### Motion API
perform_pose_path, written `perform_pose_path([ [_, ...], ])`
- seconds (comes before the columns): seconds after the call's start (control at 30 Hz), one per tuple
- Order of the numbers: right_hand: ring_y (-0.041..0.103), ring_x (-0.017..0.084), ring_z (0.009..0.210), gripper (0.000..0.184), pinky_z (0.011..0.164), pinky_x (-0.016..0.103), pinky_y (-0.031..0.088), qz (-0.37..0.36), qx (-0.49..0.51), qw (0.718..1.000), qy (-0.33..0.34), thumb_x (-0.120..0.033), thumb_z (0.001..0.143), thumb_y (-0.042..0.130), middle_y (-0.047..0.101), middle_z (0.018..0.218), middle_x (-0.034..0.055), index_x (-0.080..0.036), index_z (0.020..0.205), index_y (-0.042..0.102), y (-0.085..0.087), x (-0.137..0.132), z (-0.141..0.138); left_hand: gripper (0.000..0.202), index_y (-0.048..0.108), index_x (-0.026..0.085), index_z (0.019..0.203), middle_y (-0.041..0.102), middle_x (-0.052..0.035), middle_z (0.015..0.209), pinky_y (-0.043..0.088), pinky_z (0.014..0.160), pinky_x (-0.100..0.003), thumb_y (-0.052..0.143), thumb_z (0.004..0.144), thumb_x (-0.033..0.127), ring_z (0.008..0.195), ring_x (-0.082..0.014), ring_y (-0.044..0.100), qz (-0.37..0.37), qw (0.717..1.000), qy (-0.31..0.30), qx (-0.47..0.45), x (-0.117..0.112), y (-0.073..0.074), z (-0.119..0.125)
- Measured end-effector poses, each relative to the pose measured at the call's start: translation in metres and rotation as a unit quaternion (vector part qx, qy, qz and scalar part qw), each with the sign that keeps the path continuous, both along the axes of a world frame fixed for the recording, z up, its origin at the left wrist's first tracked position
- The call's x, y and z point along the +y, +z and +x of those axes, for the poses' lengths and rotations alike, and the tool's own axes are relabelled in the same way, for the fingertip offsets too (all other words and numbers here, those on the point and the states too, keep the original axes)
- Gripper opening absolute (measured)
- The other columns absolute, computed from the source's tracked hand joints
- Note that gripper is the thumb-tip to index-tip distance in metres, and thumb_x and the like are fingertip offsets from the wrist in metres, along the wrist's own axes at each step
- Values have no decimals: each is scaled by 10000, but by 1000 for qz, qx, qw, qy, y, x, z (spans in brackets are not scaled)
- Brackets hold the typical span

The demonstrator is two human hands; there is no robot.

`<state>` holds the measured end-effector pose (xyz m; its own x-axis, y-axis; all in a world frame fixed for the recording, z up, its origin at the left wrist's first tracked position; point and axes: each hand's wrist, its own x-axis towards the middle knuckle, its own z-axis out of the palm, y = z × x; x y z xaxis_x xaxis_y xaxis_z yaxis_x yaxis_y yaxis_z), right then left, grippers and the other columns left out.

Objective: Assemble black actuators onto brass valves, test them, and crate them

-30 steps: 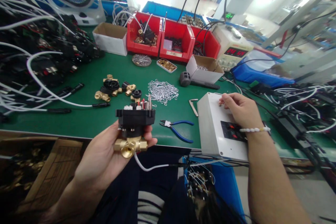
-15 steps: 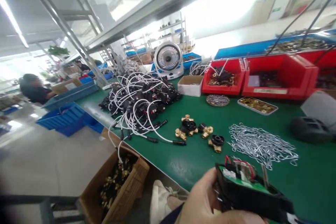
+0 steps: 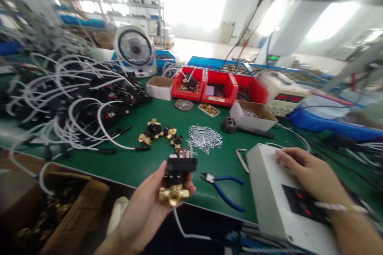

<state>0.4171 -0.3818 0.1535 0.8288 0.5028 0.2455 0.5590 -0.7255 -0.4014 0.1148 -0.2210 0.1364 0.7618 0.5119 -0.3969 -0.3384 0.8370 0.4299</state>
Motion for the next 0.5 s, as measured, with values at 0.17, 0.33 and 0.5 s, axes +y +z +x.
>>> perform_pose_path([
  [0.17, 629, 274, 704, 566, 719, 413, 486, 32, 94, 994, -39, -762, 502, 582, 713, 694, 65, -231, 680, 669, 6, 8, -9, 347, 715, 84, 1022, 772, -132, 877, 561, 724, -276, 435, 1027, 290, 772, -195, 739, 24, 999, -32, 24, 5, 6, -7],
  [0.33, 603, 247, 694, 571, 706, 388, 471, 40, 111, 992, -43, -735, 509, 593, 705, 731, 80, -210, 724, 655, 7, 9, -15, 314, 720, 100, 1049, 773, -129, 955, 576, 783, -306, 525, 989, 339, 815, -201, 737, 42, 999, -27, 15, 3, 2, -8],
  [0.5, 595, 237, 708, 553, 717, 374, 464, 53, 120, 990, -43, -723, 507, 627, 691, 720, 70, -214, 722, 636, 6, 9, -15, 385, 730, 131, 1070, 757, -97, 978, 554, 833, -277, 712, 861, 454, 889, -185, 707, 91, 995, -39, -27, 4, 1, -11],
])
